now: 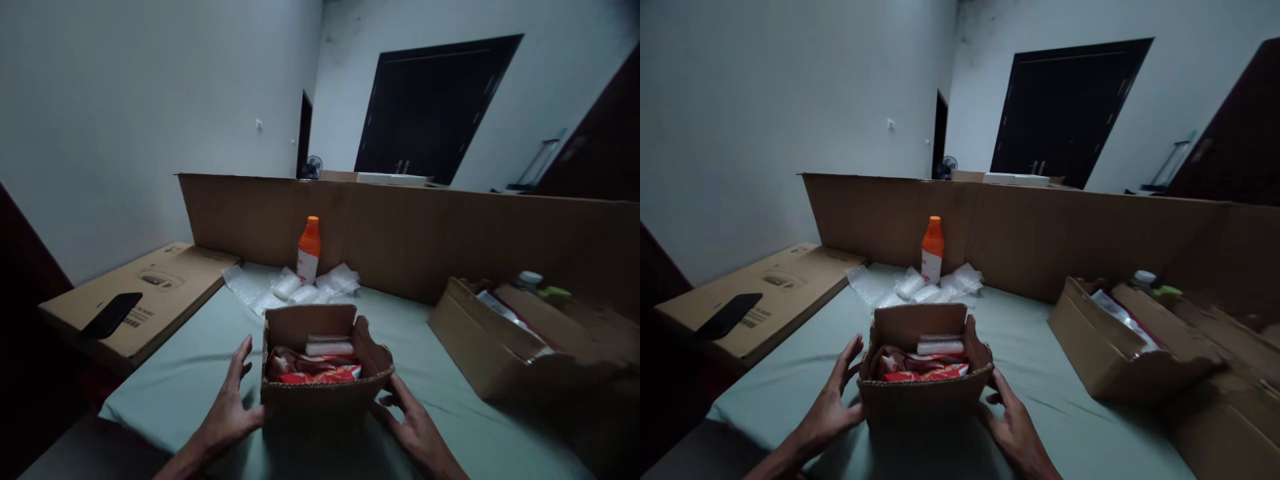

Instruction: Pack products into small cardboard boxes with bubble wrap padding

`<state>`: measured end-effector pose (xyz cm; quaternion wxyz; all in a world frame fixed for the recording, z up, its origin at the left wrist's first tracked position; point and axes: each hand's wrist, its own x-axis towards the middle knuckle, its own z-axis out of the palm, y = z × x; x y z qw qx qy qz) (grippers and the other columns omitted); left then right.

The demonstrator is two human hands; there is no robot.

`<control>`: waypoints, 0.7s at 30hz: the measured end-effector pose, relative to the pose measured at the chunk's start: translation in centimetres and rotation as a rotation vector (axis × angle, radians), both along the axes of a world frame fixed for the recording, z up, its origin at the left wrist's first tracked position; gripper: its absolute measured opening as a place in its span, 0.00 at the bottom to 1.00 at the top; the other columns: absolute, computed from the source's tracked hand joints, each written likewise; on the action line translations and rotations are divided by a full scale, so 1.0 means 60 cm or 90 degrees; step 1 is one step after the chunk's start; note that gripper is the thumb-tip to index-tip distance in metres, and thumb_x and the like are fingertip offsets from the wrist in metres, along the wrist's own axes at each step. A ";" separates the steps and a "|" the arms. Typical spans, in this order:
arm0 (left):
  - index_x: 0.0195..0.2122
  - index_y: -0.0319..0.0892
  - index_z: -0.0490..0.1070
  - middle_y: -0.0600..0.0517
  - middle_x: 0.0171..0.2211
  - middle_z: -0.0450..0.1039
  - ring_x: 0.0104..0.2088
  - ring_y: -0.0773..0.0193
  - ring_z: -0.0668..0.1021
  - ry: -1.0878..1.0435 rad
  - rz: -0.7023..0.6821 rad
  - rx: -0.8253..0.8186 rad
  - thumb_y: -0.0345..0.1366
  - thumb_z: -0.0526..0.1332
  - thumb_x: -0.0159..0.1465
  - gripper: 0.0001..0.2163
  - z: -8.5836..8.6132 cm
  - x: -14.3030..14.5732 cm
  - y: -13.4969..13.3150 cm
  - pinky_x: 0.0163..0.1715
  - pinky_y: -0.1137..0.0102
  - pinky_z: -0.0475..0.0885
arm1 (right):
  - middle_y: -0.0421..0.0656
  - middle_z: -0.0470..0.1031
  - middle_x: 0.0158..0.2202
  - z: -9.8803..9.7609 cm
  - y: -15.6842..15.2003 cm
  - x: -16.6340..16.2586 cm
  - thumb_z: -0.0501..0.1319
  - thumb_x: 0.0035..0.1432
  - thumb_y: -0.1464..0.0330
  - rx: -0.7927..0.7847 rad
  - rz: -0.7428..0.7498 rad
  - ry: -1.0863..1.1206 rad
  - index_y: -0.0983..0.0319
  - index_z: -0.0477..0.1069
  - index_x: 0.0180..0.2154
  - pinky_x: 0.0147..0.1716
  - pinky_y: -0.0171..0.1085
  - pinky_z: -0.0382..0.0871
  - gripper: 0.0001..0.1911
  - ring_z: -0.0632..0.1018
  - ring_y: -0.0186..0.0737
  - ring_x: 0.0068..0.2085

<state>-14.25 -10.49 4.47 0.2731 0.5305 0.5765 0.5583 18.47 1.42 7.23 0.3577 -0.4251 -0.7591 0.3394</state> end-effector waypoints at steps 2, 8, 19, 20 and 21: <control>0.72 0.51 0.34 0.41 0.73 0.40 0.71 0.44 0.53 0.008 -0.082 -0.030 0.48 0.72 0.51 0.56 -0.006 -0.020 0.019 0.67 0.49 0.56 | 0.53 0.75 0.56 -0.021 0.000 0.006 0.62 0.55 0.52 -0.032 -0.002 0.000 0.61 0.67 0.61 0.42 0.42 0.78 0.35 0.80 0.50 0.45; 0.72 0.46 0.25 0.38 0.73 0.40 0.71 0.42 0.50 -0.014 -0.243 0.012 0.50 0.75 0.43 0.67 -0.010 -0.034 0.069 0.69 0.49 0.48 | 0.49 0.82 0.42 -0.084 0.014 -0.008 0.62 0.53 0.50 -0.179 -0.049 0.017 0.60 0.69 0.57 0.36 0.41 0.79 0.33 0.82 0.47 0.33; 0.71 0.52 0.39 0.42 0.70 0.53 0.68 0.41 0.60 -0.058 0.317 0.085 0.52 0.71 0.50 0.54 0.034 -0.145 -0.023 0.62 0.53 0.66 | 0.50 0.73 0.57 0.011 0.086 -0.325 0.59 0.61 0.58 -0.070 0.255 0.122 0.59 0.57 0.65 0.41 0.40 0.76 0.34 0.78 0.46 0.49; 0.71 0.52 0.40 0.42 0.69 0.54 0.67 0.40 0.62 -0.069 0.368 0.089 0.51 0.71 0.49 0.54 0.049 -0.170 -0.030 0.61 0.52 0.68 | 0.51 0.72 0.59 0.006 0.089 -0.366 0.59 0.61 0.60 -0.062 0.270 0.128 0.59 0.52 0.67 0.42 0.41 0.75 0.36 0.77 0.46 0.51; 0.71 0.52 0.41 0.42 0.68 0.55 0.65 0.40 0.64 -0.074 0.416 0.100 0.50 0.71 0.49 0.53 0.063 -0.196 -0.036 0.59 0.51 0.69 | 0.53 0.69 0.61 -0.003 0.091 -0.403 0.60 0.59 0.62 -0.041 0.275 0.109 0.59 0.50 0.68 0.45 0.43 0.75 0.39 0.75 0.48 0.55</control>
